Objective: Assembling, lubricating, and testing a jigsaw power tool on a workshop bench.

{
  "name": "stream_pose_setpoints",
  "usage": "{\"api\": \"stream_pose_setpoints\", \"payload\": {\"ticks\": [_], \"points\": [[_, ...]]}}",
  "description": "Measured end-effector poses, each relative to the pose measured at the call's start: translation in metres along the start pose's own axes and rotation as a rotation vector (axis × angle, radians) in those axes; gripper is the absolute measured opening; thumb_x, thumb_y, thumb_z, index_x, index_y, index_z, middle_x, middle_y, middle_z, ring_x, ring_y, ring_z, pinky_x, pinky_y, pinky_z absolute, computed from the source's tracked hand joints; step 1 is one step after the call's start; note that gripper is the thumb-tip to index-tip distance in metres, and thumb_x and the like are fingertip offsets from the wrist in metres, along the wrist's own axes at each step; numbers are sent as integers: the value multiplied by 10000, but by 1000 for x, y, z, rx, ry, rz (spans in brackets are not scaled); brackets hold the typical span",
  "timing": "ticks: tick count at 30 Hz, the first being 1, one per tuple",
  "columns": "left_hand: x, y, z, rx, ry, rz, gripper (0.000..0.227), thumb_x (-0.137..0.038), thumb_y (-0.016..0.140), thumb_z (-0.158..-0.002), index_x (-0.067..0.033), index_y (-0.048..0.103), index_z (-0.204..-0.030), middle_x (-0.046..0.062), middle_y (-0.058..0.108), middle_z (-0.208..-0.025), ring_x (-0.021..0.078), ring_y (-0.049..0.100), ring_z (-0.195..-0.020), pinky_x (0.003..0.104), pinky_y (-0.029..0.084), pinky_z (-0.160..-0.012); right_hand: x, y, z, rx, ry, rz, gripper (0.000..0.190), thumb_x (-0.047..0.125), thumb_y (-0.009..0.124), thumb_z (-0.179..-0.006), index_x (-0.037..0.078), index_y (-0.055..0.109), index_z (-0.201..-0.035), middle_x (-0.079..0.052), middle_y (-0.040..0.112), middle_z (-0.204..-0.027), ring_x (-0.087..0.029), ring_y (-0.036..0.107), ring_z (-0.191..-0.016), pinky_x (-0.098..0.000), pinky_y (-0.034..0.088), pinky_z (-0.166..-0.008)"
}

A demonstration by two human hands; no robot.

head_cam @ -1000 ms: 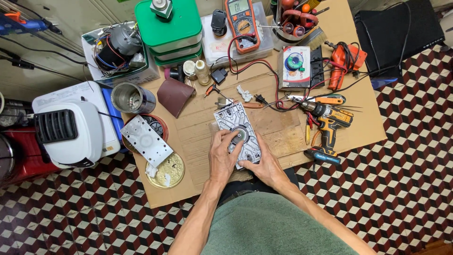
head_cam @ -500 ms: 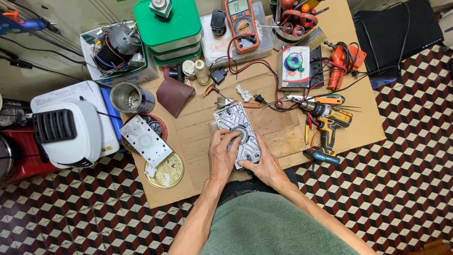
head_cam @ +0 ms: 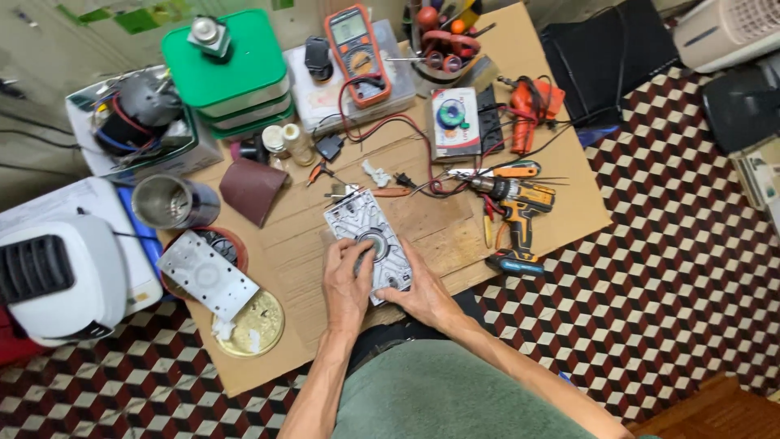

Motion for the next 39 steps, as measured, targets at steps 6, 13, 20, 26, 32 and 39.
{"api": "stream_pose_setpoints", "payload": {"ticks": [6, 13, 20, 26, 32, 39], "points": [[4, -1, 1, -39, 33, -81, 227, -89, 772, -860, -39, 726, -1077, 144, 638, -1100, 324, 639, -1012, 405, 522, -853, 0, 6, -2, 27, -50, -15, 1099, 358, 856, -731, -4, 244, -1570, -257, 442, -1538, -332, 499, -1396, -389, 434, -1102], [-9, -6, -3, -17, 30, -54, 283, -78, 755, -854, -37, 712, -1131, 157, 626, -1111, 333, 631, -1000, 408, 522, -843, -7, 7, -5, 36, -22, 9, 1115, 362, 864, -719, -7, 237, -1565, -257, 467, -1511, -320, 525, -1368, -387, 442, -1092], [4, -2, 4, -24, 25, -80, 199, -72, 745, -892, -57, 730, -1090, 137, 649, -1113, 314, 648, -1035, 396, 528, -879, 0, 7, -4, 45, -26, -9, 1108, 356, 863, -714, 23, 241, -1569, -238, 480, -1507, -312, 542, -1343, -393, 455, -1070], [5, -15, 12, -63, -5, -67, 430, -140, 785, -873, -75, 657, -1279, 178, 612, -1271, 328, 618, -1146, 397, 529, -935, 7, 7, -1, 65, 28, -66, 1105, 350, 847, -709, 49, 235, -1579, -210, 526, -1480, -287, 581, -1314, -382, 473, -1067], [96, 35, 35, 106, -475, 410, 839, -232, 753, -878, -59, 300, -1562, 195, 453, -1490, 290, 503, -1341, 377, 511, -1008, -32, -12, -3, 84, -43, -141, 1074, 314, 865, -817, 20, 174, -1586, -258, 361, -1576, -334, 429, -1428, -401, 377, -1132], [98, 53, 46, 174, -654, 656, 848, -251, 687, -911, -62, 228, -1598, 194, 474, -1522, 258, 548, -1320, 355, 484, -1047, -199, -203, 24, -707, 369, -161, 486, 305, 689, -935, 30, 613, -1328, -88, 719, -1089, -201, 632, -881, -348, 517, -787]]}}
Point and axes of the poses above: each hand's wrist, its own z-axis away from the middle knuckle, its own y-axis out of the palm, x = y × z, the point moved 9 cm from there along -z, towards the middle knuckle
